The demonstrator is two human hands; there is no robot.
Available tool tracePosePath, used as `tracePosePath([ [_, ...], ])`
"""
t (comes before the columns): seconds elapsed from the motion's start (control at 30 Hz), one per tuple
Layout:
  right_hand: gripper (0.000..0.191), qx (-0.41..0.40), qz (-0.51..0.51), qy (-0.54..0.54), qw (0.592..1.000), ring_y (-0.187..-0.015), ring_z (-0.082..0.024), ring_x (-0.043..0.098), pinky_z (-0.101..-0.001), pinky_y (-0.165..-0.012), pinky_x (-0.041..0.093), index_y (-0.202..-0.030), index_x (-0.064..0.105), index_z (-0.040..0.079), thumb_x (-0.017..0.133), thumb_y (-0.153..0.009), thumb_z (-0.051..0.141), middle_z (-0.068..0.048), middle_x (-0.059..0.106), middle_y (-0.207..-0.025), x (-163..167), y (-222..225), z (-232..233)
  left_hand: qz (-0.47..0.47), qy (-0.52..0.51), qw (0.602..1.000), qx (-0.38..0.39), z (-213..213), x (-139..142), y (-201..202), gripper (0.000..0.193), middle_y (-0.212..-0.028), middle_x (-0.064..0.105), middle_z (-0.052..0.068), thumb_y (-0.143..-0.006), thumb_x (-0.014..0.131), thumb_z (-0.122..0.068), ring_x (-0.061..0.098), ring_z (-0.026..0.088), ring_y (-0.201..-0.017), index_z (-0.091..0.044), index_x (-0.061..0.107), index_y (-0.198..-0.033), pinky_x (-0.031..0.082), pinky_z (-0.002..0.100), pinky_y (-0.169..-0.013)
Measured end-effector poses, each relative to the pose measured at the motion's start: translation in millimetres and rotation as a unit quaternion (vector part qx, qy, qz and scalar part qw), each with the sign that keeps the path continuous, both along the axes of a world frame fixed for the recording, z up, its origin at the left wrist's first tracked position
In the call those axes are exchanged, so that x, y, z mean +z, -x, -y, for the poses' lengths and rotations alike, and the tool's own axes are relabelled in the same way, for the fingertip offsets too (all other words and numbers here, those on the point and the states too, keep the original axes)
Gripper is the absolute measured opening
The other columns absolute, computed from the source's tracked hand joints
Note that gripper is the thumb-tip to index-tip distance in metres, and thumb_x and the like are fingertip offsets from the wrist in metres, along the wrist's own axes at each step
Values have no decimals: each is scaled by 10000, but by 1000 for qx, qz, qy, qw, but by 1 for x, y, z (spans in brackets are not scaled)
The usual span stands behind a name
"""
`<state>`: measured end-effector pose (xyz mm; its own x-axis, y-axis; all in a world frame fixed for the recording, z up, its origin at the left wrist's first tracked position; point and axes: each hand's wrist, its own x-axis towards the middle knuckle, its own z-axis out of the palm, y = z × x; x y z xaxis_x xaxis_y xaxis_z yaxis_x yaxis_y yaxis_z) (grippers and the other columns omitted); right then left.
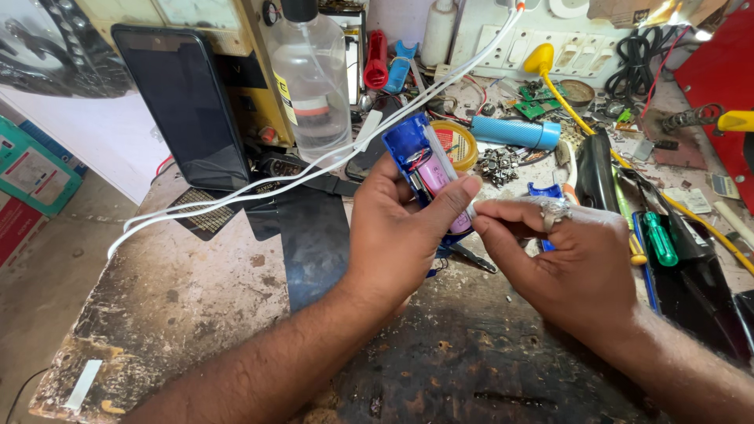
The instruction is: The person assembles a small electronic device by inserting a pink cylindrical battery into a blue plastic housing, then placing a white plastic diffuser over the battery. They use tweezers to adjust internal wires and components, then insert a clear cylindrical lens into the front of the housing.
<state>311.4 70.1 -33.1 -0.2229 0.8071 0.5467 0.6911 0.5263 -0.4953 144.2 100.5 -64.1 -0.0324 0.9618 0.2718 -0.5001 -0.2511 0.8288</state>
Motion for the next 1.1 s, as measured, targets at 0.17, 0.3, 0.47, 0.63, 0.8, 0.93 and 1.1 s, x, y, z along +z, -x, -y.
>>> tracePosePath([
  [0.17, 112, -9, 124, -120, 985, -696, -260, 722, -372, -601, 556, -977, 761, 66, 770, -902, 148, -118, 743, -832, -1, 5, 2, -9, 12, 1000, 8, 0, -5, -4, 351, -1012, 746, 65, -880, 793, -55, 709, 98, -871, -19, 630, -1189, 617, 265, -729],
  [0.3, 96, -44, 171, -120, 977, -640, -309, 692, -417, -553, 540, -929, 740, 60, 742, -903, 152, -129, 718, -793, -1, 12, 5, -39, 6, 999, 24, 0, -8, -8, 353, -993, 748, 64, -881, 790, -52, 709, 94, -846, -13, 632, -1194, 614, 258, -697],
  [0.47, 100, -29, 176, -92, 980, -644, -322, 690, -433, -544, 537, -946, 712, 42, 711, -917, 137, -138, 709, -802, 0, 13, 6, -88, -8, 995, 46, 3, -7, -7, 354, -989, 750, 56, -887, 795, -46, 708, 81, -848, -13, 636, -1201, 618, 241, -710],
  [0.63, 104, 17, 195, -77, 978, -613, -329, 668, -462, -561, 532, -962, 714, 37, 693, -903, 120, -147, 692, -759, -2, 9, 2, -69, 17, 997, 37, 3, -3, -5, 345, -962, 748, 58, -872, 785, -48, 701, 82, -800, -9, 643, -1184, 616, 253, -640],
  [0.8, 120, 41, 196, -109, 974, -636, -327, 669, -448, -569, 536, -976, 694, 17, 695, -909, 117, -150, 706, -827, -4, 6, 0, -75, 9, 996, 48, 3, -2, -5, 356, -974, 755, 57, -862, 791, -50, 706, 76, -810, -7, 642, -1182, 616, 247, -647],
  [0.93, 139, 1, 167, -90, 982, -616, -334, 677, -445, -530, 528, -961, 722, 14, 708, -912, 144, -162, 703, -774, -9, 7, 0, -98, -1, 993, 62, 4, -4, -6, 372, -968, 754, 59, -863, 797, -63, 708, 74, -821, -6, 636, -1194, 617, 248, -677],
  [1.1, 244, -79, 190, 11, 979, -620, -348, 692, -464, -575, 548, -843, 765, 48, 770, -901, 285, -195, 675, -640, -9, 7, -2, -152, -36, 983, 95, 7, -7, -7, 419, -993, 754, 47, -855, 810, -76, 706, 66, -880, -7, 628, -1226, 607, 249, -781],
])
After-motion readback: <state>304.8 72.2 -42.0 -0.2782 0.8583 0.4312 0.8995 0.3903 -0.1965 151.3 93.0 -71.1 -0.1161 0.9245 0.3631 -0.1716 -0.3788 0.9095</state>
